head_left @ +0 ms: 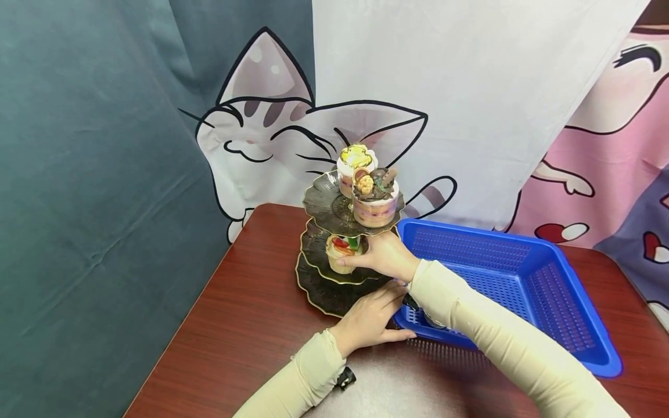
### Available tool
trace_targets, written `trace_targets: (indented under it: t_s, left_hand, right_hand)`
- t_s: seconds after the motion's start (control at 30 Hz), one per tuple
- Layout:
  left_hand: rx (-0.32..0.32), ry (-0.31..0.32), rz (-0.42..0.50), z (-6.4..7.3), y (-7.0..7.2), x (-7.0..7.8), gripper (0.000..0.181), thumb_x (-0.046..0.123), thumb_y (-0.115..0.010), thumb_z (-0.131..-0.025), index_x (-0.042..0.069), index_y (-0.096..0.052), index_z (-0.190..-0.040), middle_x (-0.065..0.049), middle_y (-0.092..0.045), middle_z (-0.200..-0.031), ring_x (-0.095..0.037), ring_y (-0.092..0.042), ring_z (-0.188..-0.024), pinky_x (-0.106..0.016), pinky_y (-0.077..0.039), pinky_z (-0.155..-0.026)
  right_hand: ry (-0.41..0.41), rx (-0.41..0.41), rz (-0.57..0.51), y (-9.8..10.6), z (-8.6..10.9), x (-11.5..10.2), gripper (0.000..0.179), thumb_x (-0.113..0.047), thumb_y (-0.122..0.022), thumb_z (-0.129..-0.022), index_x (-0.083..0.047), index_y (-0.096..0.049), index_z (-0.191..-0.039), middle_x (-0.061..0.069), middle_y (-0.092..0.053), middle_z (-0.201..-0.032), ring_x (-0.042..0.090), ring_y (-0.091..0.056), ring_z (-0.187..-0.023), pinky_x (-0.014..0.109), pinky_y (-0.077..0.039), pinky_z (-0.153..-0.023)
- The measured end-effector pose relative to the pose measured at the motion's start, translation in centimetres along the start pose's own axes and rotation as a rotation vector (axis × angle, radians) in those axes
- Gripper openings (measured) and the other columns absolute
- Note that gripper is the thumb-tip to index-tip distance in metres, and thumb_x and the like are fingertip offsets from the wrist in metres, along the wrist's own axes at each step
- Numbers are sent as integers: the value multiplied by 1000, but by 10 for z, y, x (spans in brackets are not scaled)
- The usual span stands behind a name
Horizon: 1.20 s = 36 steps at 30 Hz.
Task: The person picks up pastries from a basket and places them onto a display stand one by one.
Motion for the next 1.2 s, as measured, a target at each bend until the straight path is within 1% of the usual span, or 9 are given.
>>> trace_targets:
  t_s: [0.37,0.5,0.7,0.9,0.93,1.03,1.1,1.17,1.2]
  left_hand:
    - [11,-2,-2,0,0,0,72,60,-71,-75,8,-63,-123,-2,-63,-126,-15,-53,-128,-24,-36,-114]
    - [19,-4,-4,0,2,1,73,60,-71,-75,7,-62,-125,-2,-63,-126,-15,-53,-128,-23,-35,-115]
    - [32,-16,-5,0,3,1,72,59,-71,-75,7,-62,-124,-1,-64,-124,-15,-52,-129,-23,-36,-114]
    - [39,-21,-3,0,2,2,68,59,-72,-75,9,-65,-119,-1,-65,-122,-15,-52,-129,-23,-35,-115]
    - [40,-21,0,1,2,2,67,59,-72,-75,9,-65,-119,-1,-65,-122,-15,-52,-129,-23,-35,-115]
    - [39,-21,10,1,0,1,66,58,-72,-75,8,-66,-117,-1,-65,-122,-15,-53,-129,-24,-36,-115]
    - [35,-18,20,0,0,1,65,58,-72,-75,8,-66,-117,-2,-65,-123,-15,-52,-129,-23,-35,-115]
    - [34,-18,25,0,0,1,65,57,-72,-75,9,-66,-117,-2,-65,-123,-15,-52,-129,-23,-35,-115]
    - [34,-18,28,1,0,1,65,57,-72,-75,9,-65,-117,-2,-65,-123,-15,-52,-129,-24,-35,-115]
  right_hand:
    - [1,-8,-50,-1,-1,5,79,-43,-82,-72,-5,-49,-133,13,-60,-129,28,-58,-116,45,-48,-101]
    - [15,-6,-50,-1,0,5,76,-43,-81,-72,-6,-51,-132,12,-60,-128,26,-58,-113,45,-48,-100]
    - [30,11,-45,3,1,4,77,-42,-82,-72,-5,-51,-131,12,-61,-121,24,-57,-99,42,-50,-91]
    - [25,11,-51,4,2,6,77,-42,-82,-72,-5,-50,-132,11,-60,-124,23,-56,-100,42,-50,-91]
    - [22,9,-52,4,2,6,76,-42,-82,-72,-6,-51,-131,11,-61,-121,23,-57,-98,41,-50,-89]
    - [-2,-9,-62,3,3,9,69,-43,-81,-73,-6,-54,-125,10,-65,-104,22,-58,-87,36,-50,-78]
    - [-20,-22,-71,3,4,11,64,-43,-80,-73,-7,-57,-120,9,-64,-93,22,-57,-81,33,-48,-72]
    - [-32,-31,-88,3,5,12,60,-43,-80,-74,-8,-58,-117,7,-64,-88,22,-59,-79,32,-47,-70]
    - [-35,-33,-98,3,6,13,59,-42,-80,-74,-9,-58,-117,6,-64,-89,23,-60,-80,32,-48,-70]
Point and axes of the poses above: each hand's wrist, its own z-axis away from the middle knuckle, its own y-axis out of the back of the hand, x = y × z, the point moved 10 cm from there along -z, towards the middle knuckle
